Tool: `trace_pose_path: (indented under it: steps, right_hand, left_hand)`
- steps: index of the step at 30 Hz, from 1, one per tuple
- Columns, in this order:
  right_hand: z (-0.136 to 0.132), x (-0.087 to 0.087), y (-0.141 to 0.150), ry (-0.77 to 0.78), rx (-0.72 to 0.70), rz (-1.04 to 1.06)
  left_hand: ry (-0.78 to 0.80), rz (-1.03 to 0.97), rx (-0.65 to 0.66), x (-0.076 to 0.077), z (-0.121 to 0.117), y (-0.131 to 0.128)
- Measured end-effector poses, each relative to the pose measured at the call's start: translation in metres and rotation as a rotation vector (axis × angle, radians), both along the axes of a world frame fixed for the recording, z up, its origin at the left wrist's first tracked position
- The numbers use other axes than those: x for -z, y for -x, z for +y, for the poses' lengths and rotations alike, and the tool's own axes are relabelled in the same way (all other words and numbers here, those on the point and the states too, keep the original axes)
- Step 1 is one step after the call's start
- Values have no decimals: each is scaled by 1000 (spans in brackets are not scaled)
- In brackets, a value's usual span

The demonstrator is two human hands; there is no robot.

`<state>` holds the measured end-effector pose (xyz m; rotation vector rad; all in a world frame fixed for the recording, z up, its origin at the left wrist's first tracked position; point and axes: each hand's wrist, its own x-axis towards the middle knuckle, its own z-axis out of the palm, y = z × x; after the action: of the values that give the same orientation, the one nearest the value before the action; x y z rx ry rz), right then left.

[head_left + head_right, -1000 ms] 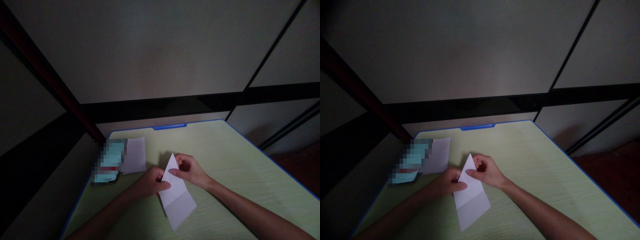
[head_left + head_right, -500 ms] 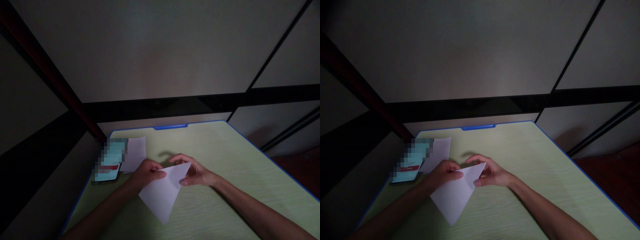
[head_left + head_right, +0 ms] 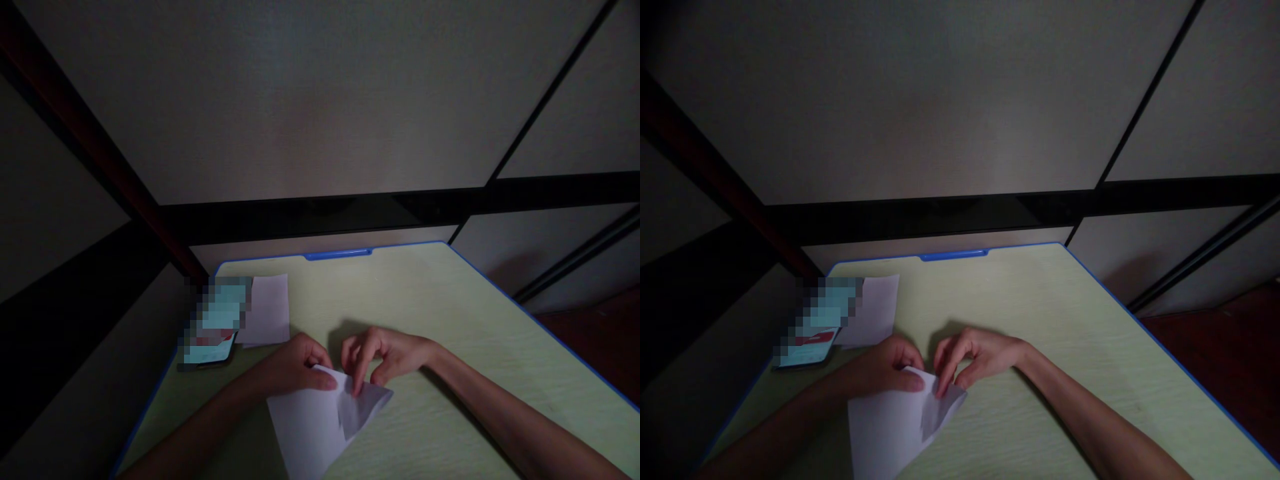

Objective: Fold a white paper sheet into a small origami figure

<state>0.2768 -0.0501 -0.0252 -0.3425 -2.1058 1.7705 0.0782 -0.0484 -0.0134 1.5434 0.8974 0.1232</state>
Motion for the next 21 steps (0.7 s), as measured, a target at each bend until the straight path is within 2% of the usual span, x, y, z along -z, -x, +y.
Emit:
trace_pose_path:
  steps: [3, 7, 11, 15, 21]
  right_hand:
    - [-4, -4, 5, -23, -20, 11]
    - [-10, -9, 9, -122, -50, -91]
    - [-11, -9, 10, -134, -105, -129]
    - [-10, -7, 9, -71, -102, -117]
    - [-9, 1, 9, 125, 45, -60]
  left_hand:
    - [32, -47, 47, -3, -1, -1]
    - [133, -87, 112, -5, -1, -1]
    - [178, -81, 69, -3, 1, 0]
    - [143, -52, 43, 0, 2, 0]
    - [69, -25, -12, 2, 1, -2]
